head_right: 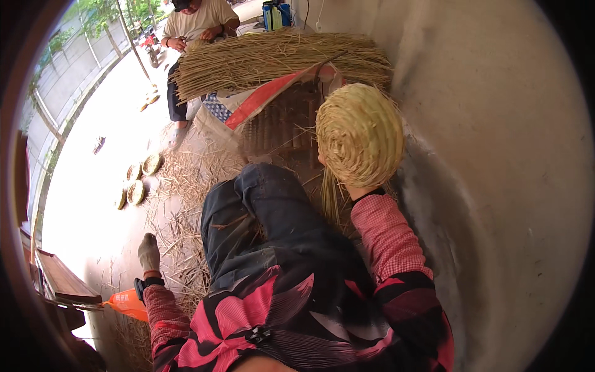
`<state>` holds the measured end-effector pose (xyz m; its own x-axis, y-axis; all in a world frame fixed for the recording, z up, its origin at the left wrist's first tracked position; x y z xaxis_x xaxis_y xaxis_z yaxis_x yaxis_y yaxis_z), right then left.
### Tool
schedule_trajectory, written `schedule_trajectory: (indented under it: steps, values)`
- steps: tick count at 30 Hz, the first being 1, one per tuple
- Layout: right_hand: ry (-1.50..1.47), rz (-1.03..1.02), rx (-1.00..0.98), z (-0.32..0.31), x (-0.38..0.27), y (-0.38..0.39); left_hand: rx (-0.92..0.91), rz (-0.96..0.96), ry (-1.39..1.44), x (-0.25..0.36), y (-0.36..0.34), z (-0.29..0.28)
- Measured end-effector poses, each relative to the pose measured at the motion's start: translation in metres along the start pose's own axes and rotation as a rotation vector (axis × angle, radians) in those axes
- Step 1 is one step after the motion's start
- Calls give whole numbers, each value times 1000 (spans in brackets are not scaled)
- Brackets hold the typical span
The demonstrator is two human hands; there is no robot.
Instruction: Weaving a small circular object using straw and a tool.
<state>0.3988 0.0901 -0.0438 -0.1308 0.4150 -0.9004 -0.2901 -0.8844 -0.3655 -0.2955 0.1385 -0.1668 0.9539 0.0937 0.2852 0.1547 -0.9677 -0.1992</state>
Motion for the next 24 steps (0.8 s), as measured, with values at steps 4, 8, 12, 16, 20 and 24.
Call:
schedule_trajectory:
  steps: [4,8,12,16,20,24]
  values:
    - [391,7,-28,8,0,-11,-29,-242,505,-89,6,44]
    - [-572,322,14,17,9,-8,151,-342,788,-121,12,42]
    - [-620,360,9,31,-1,-13,4,-440,689,-77,12,22]
    - [-630,445,-242,83,2,-16,-62,-136,1026,99,-6,-24]
    - [-490,513,-458,129,5,-14,-329,301,1555,301,19,-77]
    - [-244,510,-586,153,10,-16,-804,389,1432,399,54,-64]
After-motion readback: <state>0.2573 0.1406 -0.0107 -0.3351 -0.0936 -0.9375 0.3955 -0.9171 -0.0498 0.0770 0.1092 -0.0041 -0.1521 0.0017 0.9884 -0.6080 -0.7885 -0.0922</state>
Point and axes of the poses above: each hand's wrist, its own y-axis away from the middle knuckle, its own z-axis out of the palm, x = y × z, the point moved 9 cm from there along -y, towards the middle knuckle, and after that the axes turned 8 degrees about y, right-handed, at the moved point
